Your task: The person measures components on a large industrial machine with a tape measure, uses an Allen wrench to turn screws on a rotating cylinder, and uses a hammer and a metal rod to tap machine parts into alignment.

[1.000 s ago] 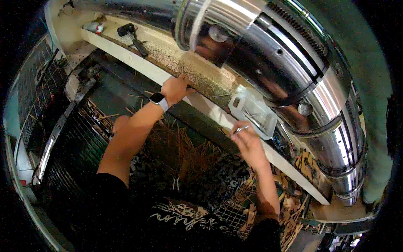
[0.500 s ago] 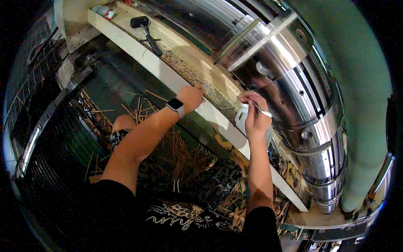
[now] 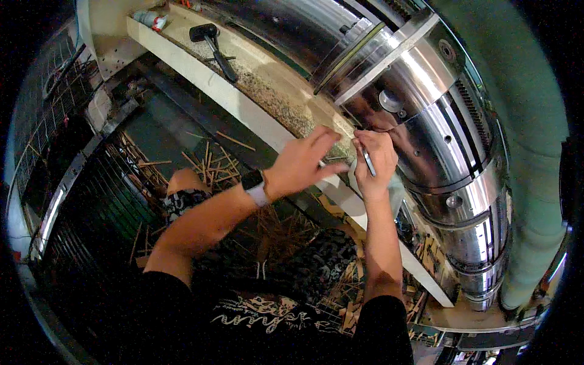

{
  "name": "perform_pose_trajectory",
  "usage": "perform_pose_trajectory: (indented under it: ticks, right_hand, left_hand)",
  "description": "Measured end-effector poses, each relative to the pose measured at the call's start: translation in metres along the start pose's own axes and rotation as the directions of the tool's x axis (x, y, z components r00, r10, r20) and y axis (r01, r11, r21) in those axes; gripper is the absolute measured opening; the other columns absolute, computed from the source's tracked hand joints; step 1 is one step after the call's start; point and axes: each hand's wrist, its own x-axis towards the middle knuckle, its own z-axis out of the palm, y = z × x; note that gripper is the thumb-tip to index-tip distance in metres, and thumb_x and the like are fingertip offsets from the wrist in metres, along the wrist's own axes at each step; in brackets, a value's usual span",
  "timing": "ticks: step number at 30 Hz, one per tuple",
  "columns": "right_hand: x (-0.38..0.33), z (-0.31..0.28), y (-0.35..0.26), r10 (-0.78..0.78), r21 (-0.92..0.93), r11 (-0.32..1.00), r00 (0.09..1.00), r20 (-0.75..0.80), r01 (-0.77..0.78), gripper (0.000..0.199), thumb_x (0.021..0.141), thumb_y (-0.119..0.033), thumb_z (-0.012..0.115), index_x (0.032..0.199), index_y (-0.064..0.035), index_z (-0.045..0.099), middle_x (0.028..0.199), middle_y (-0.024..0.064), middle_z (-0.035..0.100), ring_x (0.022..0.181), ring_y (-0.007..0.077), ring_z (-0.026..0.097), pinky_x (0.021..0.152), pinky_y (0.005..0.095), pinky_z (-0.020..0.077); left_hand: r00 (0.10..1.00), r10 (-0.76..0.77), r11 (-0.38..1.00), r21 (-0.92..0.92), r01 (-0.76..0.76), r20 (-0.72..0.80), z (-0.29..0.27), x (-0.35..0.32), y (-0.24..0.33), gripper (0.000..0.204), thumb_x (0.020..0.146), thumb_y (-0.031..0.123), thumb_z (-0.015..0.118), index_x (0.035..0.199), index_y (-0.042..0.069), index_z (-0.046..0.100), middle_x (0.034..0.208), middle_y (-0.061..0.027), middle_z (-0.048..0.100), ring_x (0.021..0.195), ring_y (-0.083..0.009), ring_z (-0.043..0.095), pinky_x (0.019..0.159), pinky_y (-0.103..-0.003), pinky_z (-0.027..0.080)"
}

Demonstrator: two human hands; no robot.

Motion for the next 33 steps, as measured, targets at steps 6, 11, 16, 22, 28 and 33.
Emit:
perform_pose_trajectory:
  ticks: [6,11,16,22,28,33]
  right_hand:
    - [0.004,0.001,-0.001,0.031,0.034,0.999,0.999,-0.037,-0.030,0.024,0.058,-0.005,0.060,0.081,-0.0012,0.055,0.083,0.0112,0.058,0.070,0.0267,0.057,0.056,0.0321,0.0451]
    - [-0.001,-0.002,0.002,0.126,0.080,0.989,0.992,-0.009,-0.125,0.022,0.062,-0.006,0.059,0.083,-0.0018,0.055,0.083,0.0111,0.058,0.071,0.0279,0.058,0.059,0.0336,0.0465]
    - [0.004,-0.003,0.004,0.057,0.062,0.997,0.997,-0.045,-0.054,0.025,0.062,-0.002,0.057,0.086,-0.0024,0.054,0.084,0.0116,0.058,0.073,0.0292,0.058,0.061,0.0343,0.0475]
    - [-0.001,-0.007,0.004,0.093,0.051,0.994,0.995,0.025,-0.094,0.030,0.058,-0.001,0.060,0.087,-0.0017,0.053,0.089,0.0123,0.057,0.078,0.0298,0.056,0.063,0.0357,0.0477]
    - [-0.004,-0.003,0.001,0.160,-0.004,0.987,0.986,0.051,-0.160,0.035,0.060,0.000,0.062,0.094,-0.0003,0.055,0.092,0.0144,0.057,0.080,0.0311,0.055,0.065,0.0375,0.0467]
    - [-0.014,0.000,0.009,0.119,0.069,0.991,0.993,-0.017,-0.117,0.033,0.064,0.001,0.060,0.096,-0.0042,0.056,0.091,0.0123,0.057,0.079,0.0288,0.055,0.065,0.0363,0.0462]
  left_hand:
    - [0.994,-0.090,0.996,-0.004,0.091,0.053,-0.011,0.028,0.048,0.040,0.071,0.038,0.066,0.082,0.003,0.051,0.084,-0.0124,0.052,0.068,-0.0286,0.055,0.057,-0.036,0.045]
    - [0.974,-0.218,0.966,-0.129,0.224,0.056,-0.004,0.032,0.068,0.031,0.074,0.030,0.064,0.078,0.002,0.050,0.076,-0.0121,0.052,0.062,-0.0298,0.053,0.052,-0.037,0.043]
    - [0.996,-0.065,0.995,0.086,0.059,0.064,-0.006,0.035,0.065,0.020,0.078,0.018,0.056,0.086,0.002,0.046,0.076,-0.0136,0.052,0.064,-0.0334,0.055,0.052,-0.040,0.044]
    - [0.876,0.233,0.931,0.164,-0.327,0.423,-0.044,0.066,0.044,0.019,0.078,0.018,0.057,0.088,0.005,0.048,0.082,-0.0105,0.055,0.070,-0.0320,0.056,0.056,-0.039,0.047]
    - [0.982,0.088,0.866,-0.499,0.009,0.170,-0.025,0.068,0.019,0.010,0.074,0.009,0.063,0.078,0.003,0.056,0.077,-0.0058,0.055,0.064,-0.0185,0.053,0.059,-0.027,0.042]
    - [0.961,-0.192,0.736,-0.618,0.276,0.200,-0.013,0.065,0.035,0.008,0.077,0.007,0.060,0.076,0.000,0.056,0.076,-0.0029,0.054,0.070,-0.0115,0.051,0.064,-0.025,0.041]
